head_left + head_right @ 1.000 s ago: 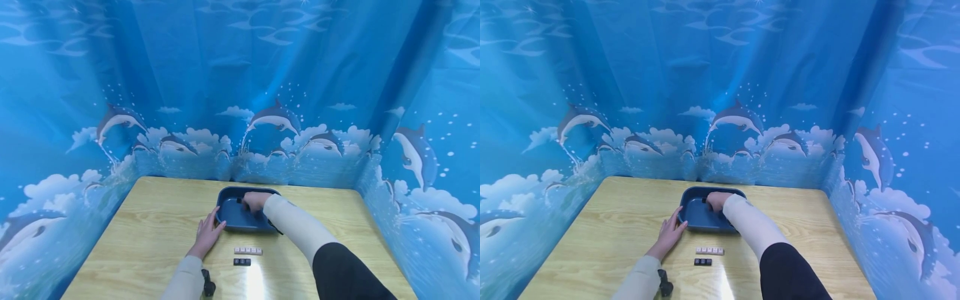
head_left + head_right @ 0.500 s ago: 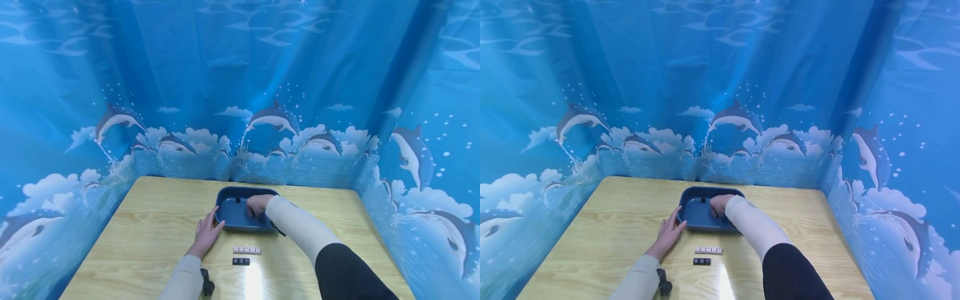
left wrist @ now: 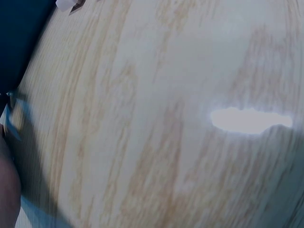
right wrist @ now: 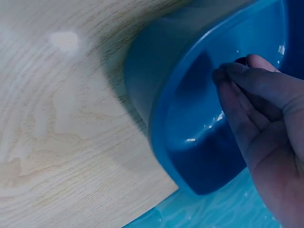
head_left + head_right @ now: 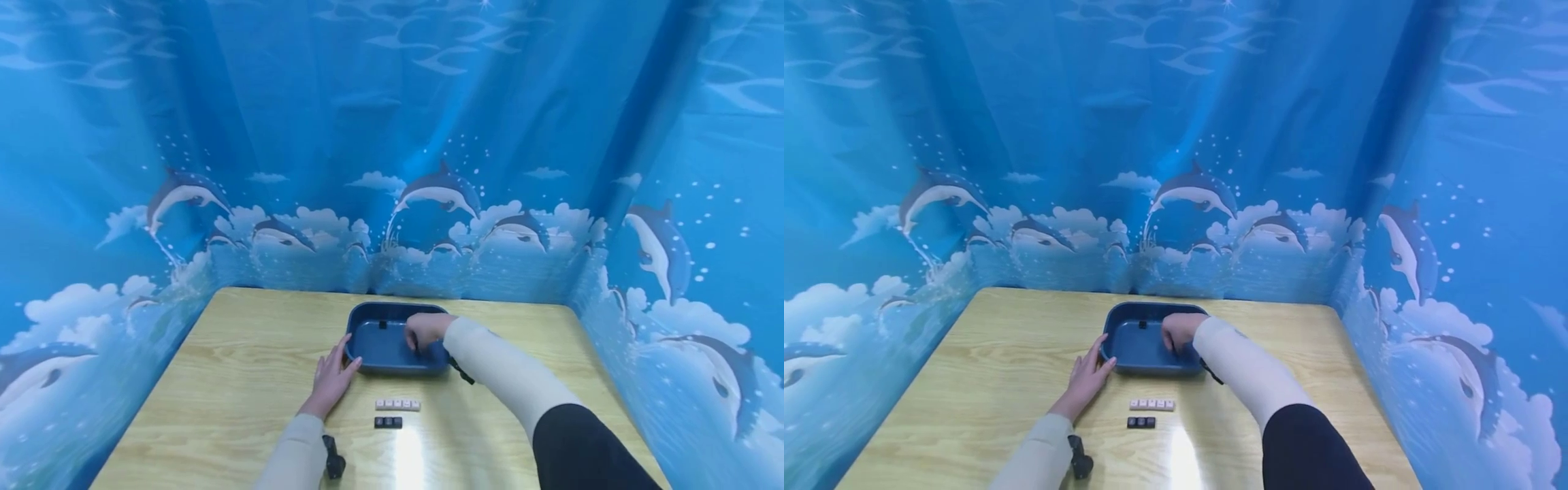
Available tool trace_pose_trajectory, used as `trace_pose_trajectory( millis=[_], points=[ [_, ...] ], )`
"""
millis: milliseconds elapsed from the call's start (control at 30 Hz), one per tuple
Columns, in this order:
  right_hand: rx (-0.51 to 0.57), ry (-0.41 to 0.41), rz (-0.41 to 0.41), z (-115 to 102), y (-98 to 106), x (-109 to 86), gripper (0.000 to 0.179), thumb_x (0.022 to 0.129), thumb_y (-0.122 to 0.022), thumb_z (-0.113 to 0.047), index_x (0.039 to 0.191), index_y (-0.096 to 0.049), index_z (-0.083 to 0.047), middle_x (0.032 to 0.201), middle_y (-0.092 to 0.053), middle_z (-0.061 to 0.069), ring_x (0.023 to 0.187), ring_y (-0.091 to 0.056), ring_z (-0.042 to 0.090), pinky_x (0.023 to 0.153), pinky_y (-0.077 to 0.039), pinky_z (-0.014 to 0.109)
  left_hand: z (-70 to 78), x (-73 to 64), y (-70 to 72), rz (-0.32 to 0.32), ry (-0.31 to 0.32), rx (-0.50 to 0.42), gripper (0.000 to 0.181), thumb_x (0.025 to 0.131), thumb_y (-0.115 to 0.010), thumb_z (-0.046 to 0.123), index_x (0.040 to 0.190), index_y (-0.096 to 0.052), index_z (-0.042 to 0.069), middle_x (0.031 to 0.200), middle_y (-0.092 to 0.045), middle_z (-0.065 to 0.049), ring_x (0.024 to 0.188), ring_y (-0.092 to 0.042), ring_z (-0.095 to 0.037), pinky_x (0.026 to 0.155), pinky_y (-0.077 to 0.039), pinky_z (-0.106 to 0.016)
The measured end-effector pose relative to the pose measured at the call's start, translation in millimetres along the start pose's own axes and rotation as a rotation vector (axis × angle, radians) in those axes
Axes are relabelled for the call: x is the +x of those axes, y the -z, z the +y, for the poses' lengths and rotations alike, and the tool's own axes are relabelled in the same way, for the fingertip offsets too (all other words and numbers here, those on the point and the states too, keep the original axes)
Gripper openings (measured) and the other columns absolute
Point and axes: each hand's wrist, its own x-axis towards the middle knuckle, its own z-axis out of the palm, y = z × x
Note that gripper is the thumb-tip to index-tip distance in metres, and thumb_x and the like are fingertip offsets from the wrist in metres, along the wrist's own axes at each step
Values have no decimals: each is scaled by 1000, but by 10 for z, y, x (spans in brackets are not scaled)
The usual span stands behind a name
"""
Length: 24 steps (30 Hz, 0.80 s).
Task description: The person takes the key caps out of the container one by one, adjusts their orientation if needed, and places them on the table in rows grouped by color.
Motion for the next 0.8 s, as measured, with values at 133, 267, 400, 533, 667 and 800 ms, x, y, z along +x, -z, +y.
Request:
trace_pose_trajectory(
  millis=[133,267,400,533,667,800],
  points=[
    [66,-14,-1,10,53,-111,23,91,-59,6,99,-69,-12,91,-62,-6,77,-59,11,68,-53,30,4,18,10,-8,1,-5,67,98,-54,43,155,-23,27,159,-22,-14,145,-17,-39,116,7,-54],
    [153,-27,-40,-2,105,-225,31,98,-46,7,114,-67,-9,103,-64,2,84,-65,15,75,-55,32,-10,30,9,-5,1,-2,67,99,-54,42,156,-22,27,159,-23,-13,145,-17,-38,116,9,-53],
    [170,-22,-44,-20,114,-340,36,101,-40,4,118,-68,-9,111,-66,1,85,-66,13,81,-54,28,-17,27,4,-5,-10,-1,67,99,-55,42,156,-22,26,158,-25,-15,145,-18,-37,116,9,-52],
    [170,-19,-19,-65,132,-492,34,99,-47,6,117,-70,-9,109,-67,-5,93,-64,10,87,-53,29,-2,20,7,-4,-22,0,67,99,-55,40,156,-22,25,157,-28,-16,144,-21,-36,116,9,-52],
    [165,11,19,-114,140,-635,26,93,-62,3,111,-73,-12,106,-68,-7,99,-63,10,84,-54,28,21,10,16,-5,-23,-7,67,99,-55,39,156,-22,23,156,-29,-17,144,-22,-36,116,9,-52],
    [195,41,69,-148,109,-750,22,89,-70,-3,104,-74,-18,104,-68,-10,92,-63,6,76,-55,24,27,8,23,-10,-16,-9,66,99,-54,38,156,-22,24,155,-30,-17,144,-21,-37,116,9,-52]
  ],
)
